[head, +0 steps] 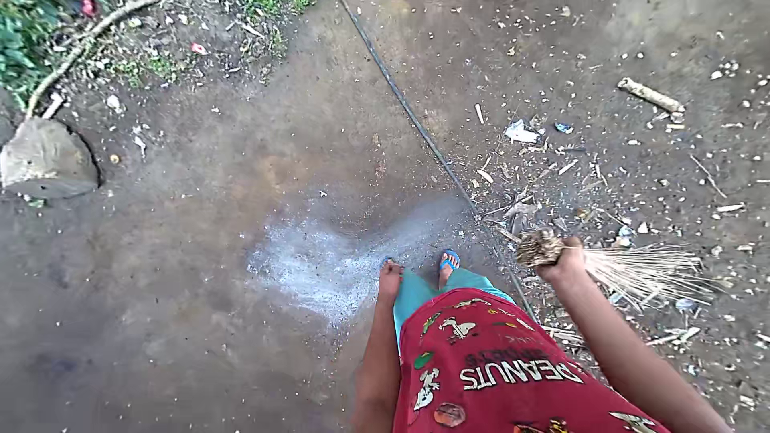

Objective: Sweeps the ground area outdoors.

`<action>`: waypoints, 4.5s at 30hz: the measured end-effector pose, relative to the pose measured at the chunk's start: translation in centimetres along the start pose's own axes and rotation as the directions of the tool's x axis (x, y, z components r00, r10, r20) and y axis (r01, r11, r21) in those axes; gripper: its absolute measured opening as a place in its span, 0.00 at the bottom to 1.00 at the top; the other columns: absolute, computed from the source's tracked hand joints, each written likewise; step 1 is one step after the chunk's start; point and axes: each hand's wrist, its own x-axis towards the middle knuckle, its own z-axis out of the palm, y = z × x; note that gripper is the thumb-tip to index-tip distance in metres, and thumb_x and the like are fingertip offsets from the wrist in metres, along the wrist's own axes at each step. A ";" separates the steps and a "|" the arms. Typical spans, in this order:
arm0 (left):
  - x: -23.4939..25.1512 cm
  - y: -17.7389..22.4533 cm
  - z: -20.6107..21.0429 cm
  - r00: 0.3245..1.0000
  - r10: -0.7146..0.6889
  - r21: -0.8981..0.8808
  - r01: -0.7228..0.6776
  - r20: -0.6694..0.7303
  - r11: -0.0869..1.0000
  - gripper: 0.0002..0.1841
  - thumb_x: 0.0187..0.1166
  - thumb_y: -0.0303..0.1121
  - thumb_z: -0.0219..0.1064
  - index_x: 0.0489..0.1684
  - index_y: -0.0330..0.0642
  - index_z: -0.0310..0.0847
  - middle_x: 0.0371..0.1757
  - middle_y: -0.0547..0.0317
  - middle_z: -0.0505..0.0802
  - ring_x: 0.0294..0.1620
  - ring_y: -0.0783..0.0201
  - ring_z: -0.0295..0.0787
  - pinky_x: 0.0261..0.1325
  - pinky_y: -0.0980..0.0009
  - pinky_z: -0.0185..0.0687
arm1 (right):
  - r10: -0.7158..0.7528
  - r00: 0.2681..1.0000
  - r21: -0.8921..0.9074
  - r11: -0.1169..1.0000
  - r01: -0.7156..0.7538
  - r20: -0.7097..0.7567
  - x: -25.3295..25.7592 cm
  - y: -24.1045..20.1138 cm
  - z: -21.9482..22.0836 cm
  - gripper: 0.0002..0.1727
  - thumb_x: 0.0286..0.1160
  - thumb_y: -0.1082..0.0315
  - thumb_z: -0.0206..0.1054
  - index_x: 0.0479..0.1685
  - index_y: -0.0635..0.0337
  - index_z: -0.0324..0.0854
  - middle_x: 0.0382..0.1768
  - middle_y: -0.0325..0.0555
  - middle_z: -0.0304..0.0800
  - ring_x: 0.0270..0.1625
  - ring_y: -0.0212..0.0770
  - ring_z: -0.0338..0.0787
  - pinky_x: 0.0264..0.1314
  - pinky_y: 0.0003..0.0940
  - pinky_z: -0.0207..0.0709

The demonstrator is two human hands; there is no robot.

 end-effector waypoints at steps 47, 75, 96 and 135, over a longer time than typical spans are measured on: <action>9.7 4.9 -21.4 0.957 -0.289 -0.019 0.290 0.017 0.957 0.20 0.95 0.36 0.48 0.67 0.27 0.77 0.54 0.37 0.91 0.47 0.51 0.89 0.49 0.53 0.83 | 0.896 0.182 -0.863 0.441 -0.245 0.406 0.4 24.2 36.8 0.24 0.88 0.51 0.39 0.39 0.54 0.78 0.29 0.42 0.89 0.26 0.35 0.89 0.27 0.27 0.84; 18.7 13.7 -22.6 0.987 -0.160 -0.129 0.158 -0.007 0.979 0.17 0.93 0.32 0.50 0.62 0.28 0.80 0.53 0.40 0.91 0.57 0.50 0.88 0.68 0.52 0.78 | 0.025 0.974 -0.553 0.826 0.107 0.226 3.6 7.5 38.3 0.17 0.88 0.53 0.44 0.39 0.51 0.73 0.22 0.37 0.83 0.22 0.31 0.84 0.23 0.30 0.80; 15.5 4.4 -36.4 0.928 -0.372 -0.140 0.371 0.016 0.918 0.18 0.93 0.31 0.50 0.60 0.22 0.79 0.52 0.33 0.88 0.51 0.51 0.85 0.61 0.54 0.78 | 0.936 0.092 -0.854 0.348 -0.387 0.340 -6.4 40.4 54.4 0.26 0.86 0.49 0.40 0.38 0.58 0.78 0.30 0.45 0.87 0.28 0.37 0.89 0.28 0.27 0.84; 29.4 36.8 -22.5 0.978 -0.123 0.315 0.065 0.169 0.947 0.18 0.94 0.30 0.46 0.64 0.23 0.76 0.52 0.37 0.90 0.46 0.57 0.88 0.53 0.60 0.84 | 0.402 0.892 -0.514 0.820 -0.250 0.208 15.6 3.2 54.2 0.19 0.75 0.53 0.69 0.54 0.58 0.82 0.37 0.44 0.91 0.35 0.39 0.91 0.38 0.37 0.86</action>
